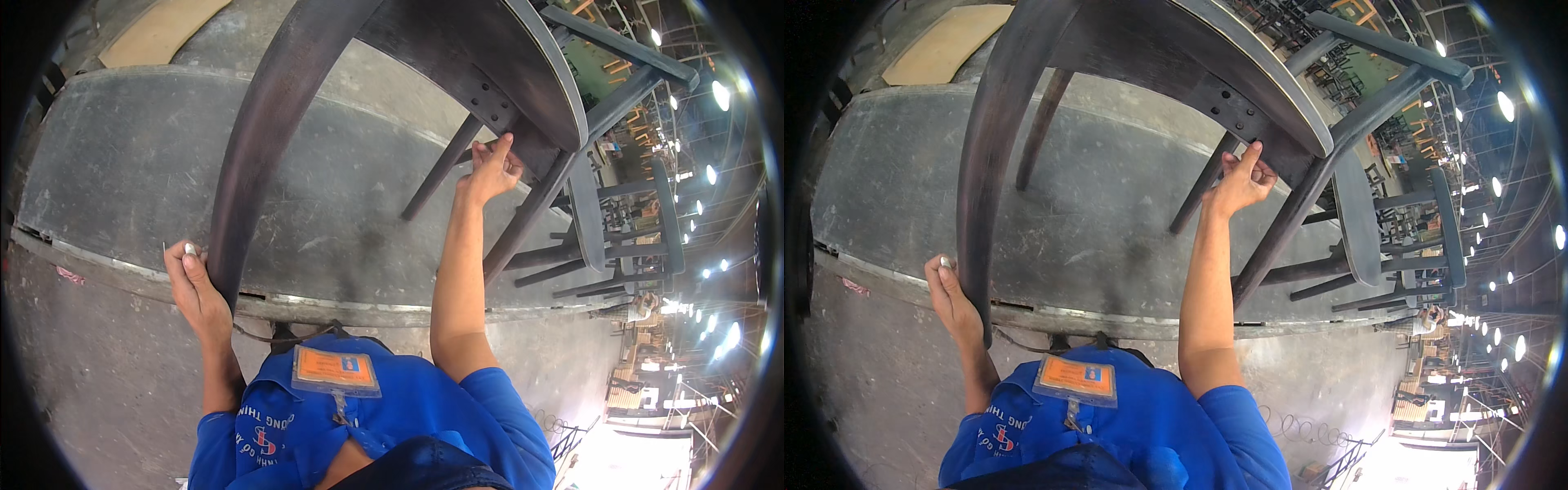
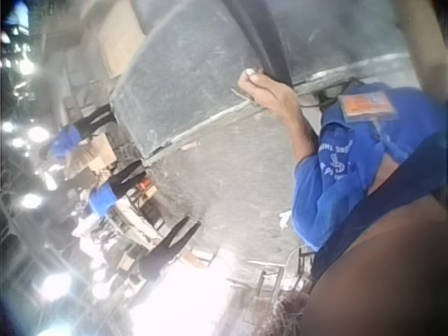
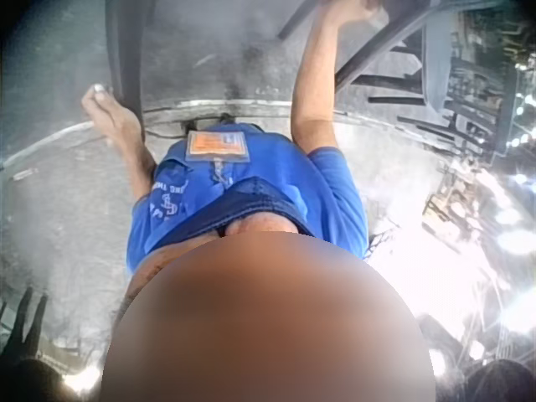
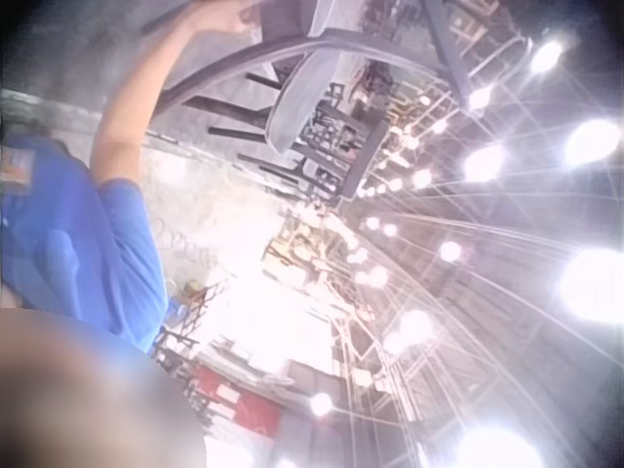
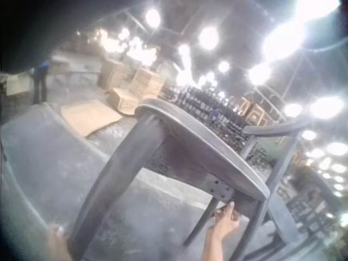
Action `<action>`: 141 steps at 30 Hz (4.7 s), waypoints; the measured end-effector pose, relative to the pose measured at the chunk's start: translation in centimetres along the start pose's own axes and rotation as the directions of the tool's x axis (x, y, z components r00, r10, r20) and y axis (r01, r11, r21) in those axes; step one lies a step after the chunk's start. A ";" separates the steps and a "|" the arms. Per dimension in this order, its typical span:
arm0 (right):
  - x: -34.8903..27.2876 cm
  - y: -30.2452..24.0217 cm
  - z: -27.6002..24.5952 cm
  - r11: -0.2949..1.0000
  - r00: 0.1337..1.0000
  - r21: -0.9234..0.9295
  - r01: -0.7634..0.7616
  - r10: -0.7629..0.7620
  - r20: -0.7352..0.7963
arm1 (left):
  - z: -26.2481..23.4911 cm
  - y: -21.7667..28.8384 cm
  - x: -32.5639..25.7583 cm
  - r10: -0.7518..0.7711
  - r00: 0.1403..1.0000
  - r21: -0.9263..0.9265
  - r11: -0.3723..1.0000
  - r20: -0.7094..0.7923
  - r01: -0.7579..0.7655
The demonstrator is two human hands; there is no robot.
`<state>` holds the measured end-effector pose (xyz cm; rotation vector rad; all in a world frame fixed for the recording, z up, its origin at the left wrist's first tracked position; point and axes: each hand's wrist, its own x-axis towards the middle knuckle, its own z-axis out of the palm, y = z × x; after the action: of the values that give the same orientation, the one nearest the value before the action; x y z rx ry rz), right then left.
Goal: The person marks a dark wooden chair with a white marker, drawing lines on the seat and legs. The person then lifts and repositions the chair before continuing to mark additional areas.
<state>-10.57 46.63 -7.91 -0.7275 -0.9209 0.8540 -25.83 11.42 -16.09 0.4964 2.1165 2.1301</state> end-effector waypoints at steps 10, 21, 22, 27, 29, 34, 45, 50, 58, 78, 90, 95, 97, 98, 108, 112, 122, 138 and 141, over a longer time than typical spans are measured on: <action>-0.6 -0.3 -0.3 0.999 0.999 0.035 -0.002 0.000 0.048 | 0.0 0.1 0.5 0.046 0.999 0.012 0.999 0.005 -0.046; 1.1 1.0 1.2 0.999 1.000 -0.022 0.025 -0.024 0.009 | 1.2 2.7 1.9 0.134 0.991 0.156 0.979 -0.010 -0.131; 1.1 1.0 1.1 0.999 0.999 -0.030 0.026 -0.025 0.020 | 1.3 2.8 2.1 0.148 0.989 0.171 0.975 -0.020 -0.142; 1.4 1.1 0.9 0.999 0.998 -0.037 0.025 -0.022 0.065 | 1.7 2.8 2.8 0.199 0.980 0.179 0.965 -0.013 -0.193; 1.6 1.0 1.0 1.000 0.998 -0.027 0.006 -0.004 0.068 | 1.7 2.9 2.9 0.199 0.980 0.185 0.963 -0.003 -0.195; 2.2 0.9 1.7 0.998 0.998 -0.003 -0.061 0.061 0.016 | 1.7 2.9 3.1 0.247 0.969 0.219 0.946 -0.010 -0.239; 2.2 1.1 1.5 0.998 0.998 0.049 -0.051 0.049 0.045 | 1.5 2.8 3.1 0.252 0.968 0.240 0.941 -0.022 -0.239; 2.1 1.2 1.6 0.997 0.997 0.040 -0.067 0.066 0.045 | 1.4 2.8 3.2 0.268 0.963 0.232 0.938 -0.021 -0.256; 2.4 0.5 3.0 0.990 0.990 0.009 -0.141 0.141 -0.028 | 1.8 3.3 3.5 0.287 0.957 0.215 0.938 -0.037 -0.273; 0.2 -4.1 -16.4 0.712 0.880 -0.693 0.117 0.249 0.404 | 7.1 5.0 1.6 0.698 0.614 0.023 0.667 -0.369 -0.745; -0.6 -4.7 -16.1 0.723 0.879 -0.679 0.128 0.234 0.416 | 35.0 8.0 1.8 0.800 0.441 -0.042 0.498 0.407 -0.866; -1.7 -4.8 -16.8 0.719 0.885 -0.685 0.113 0.241 0.399 | 34.5 6.7 0.1 0.819 0.407 0.062 0.419 0.404 -0.906; -2.0 -5.0 -17.0 0.709 0.888 -0.695 0.119 0.237 0.394 | 34.1 6.4 -0.5 0.816 0.418 0.054 0.434 0.399 -0.899; -2.2 -5.0 -17.1 0.710 0.890 -0.694 0.118 0.234 0.391 | 33.9 6.3 -0.7 0.811 0.423 0.053 0.441 0.403 -0.896; -2.5 -4.6 -17.5 0.715 0.900 -0.694 0.089 0.241 0.364 | 31.3 2.6 -3.2 0.614 0.706 -0.307 0.788 0.353 -0.533; -1.9 -4.5 -17.3 0.735 0.881 -0.667 0.123 0.229 0.415 | 28.0 0.8 -5.3 0.483 0.789 -0.372 0.861 0.379 -0.348; -0.5 -4.4 -15.4 0.758 0.883 -0.642 0.116 0.217 0.416 | 14.6 3.0 -1.4 0.685 0.725 -0.104 0.728 0.066 -0.678; 1.5 -3.5 -13.8 0.798 0.857 -0.592 0.115 0.222 0.466 | 3.5 4.5 4.4 0.357 0.843 0.400 0.897 -0.403 -0.189; 1.0 -3.8 -14.7 0.807 0.855 -0.583 0.090 0.238 0.462 | 3.6 4.0 4.2 0.337 0.859 0.537 0.839 -0.385 -0.088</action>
<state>4.02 43.20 -10.68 -1.1033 -1.7056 0.8538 -28.14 15.96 -11.51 0.2852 3.0695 1.9224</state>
